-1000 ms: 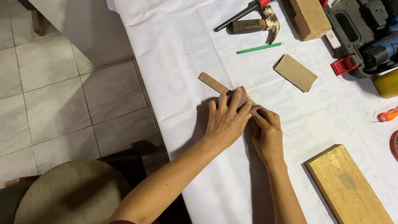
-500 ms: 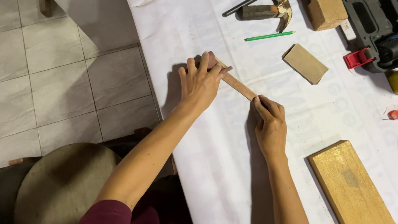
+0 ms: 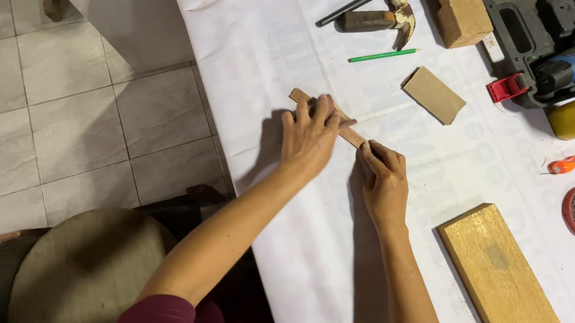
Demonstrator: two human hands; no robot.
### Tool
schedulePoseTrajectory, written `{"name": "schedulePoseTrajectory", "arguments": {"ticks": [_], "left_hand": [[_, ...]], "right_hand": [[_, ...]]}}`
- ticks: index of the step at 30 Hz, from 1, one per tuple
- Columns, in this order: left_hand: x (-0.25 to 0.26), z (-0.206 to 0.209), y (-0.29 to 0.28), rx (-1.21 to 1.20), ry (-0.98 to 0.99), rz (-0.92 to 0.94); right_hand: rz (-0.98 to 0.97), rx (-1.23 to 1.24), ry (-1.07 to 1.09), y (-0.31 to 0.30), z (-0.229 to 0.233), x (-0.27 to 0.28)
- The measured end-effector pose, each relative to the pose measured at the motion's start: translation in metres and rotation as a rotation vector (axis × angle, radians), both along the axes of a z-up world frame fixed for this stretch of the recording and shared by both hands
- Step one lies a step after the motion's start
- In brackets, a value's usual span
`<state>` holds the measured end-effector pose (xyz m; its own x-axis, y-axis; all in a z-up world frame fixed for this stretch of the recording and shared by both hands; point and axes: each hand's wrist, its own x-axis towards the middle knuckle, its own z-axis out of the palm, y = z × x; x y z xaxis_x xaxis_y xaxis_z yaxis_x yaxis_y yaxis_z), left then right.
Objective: The person sands a small wooden frame and thin wood strips with a sanding block, measures the frame with a tape measure, hammers nails into the frame joint, and sorts through a pile of wood strips on the table before sanding another strip.
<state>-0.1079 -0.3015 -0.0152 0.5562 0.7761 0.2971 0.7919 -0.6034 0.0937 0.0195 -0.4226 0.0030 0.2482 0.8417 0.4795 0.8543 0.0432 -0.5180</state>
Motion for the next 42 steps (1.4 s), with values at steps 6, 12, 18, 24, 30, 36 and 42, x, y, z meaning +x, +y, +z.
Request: {"name": "schedulePoseTrajectory", "arguments": {"ticks": [6, 12, 18, 24, 30, 36, 42], "left_hand": [[-0.033, 0.007, 0.036, -0.03, -0.059, 0.11], [-0.005, 0.026, 0.001, -0.123, -0.213, -0.029], [0.017, 0.0, -0.034, -0.163, -0.174, -0.121], [-0.022, 0.001, 0.019, -0.065, -0.115, 0.026], [-0.037, 0.028, 0.037, -0.14, -0.102, 0.099], [0.008, 0.033, -0.023, -0.183, -0.255, -0.077], [0.013, -0.003, -0.03, -0.102, -0.186, -0.105]], "right_hand": [[-0.02, -0.005, -0.026, 0.001, -0.007, 0.001], [-0.004, -0.007, -0.033, 0.0, -0.009, 0.003], [-0.002, -0.062, -0.02, 0.001, -0.014, 0.008], [-0.019, -0.014, -0.035, 0.001, -0.001, -0.001], [-0.007, -0.01, -0.083, 0.001, 0.002, 0.001], [-0.001, 0.016, -0.066, 0.003, -0.011, 0.008], [-0.009, -0.063, -0.038, 0.002, -0.009, 0.008]]}}
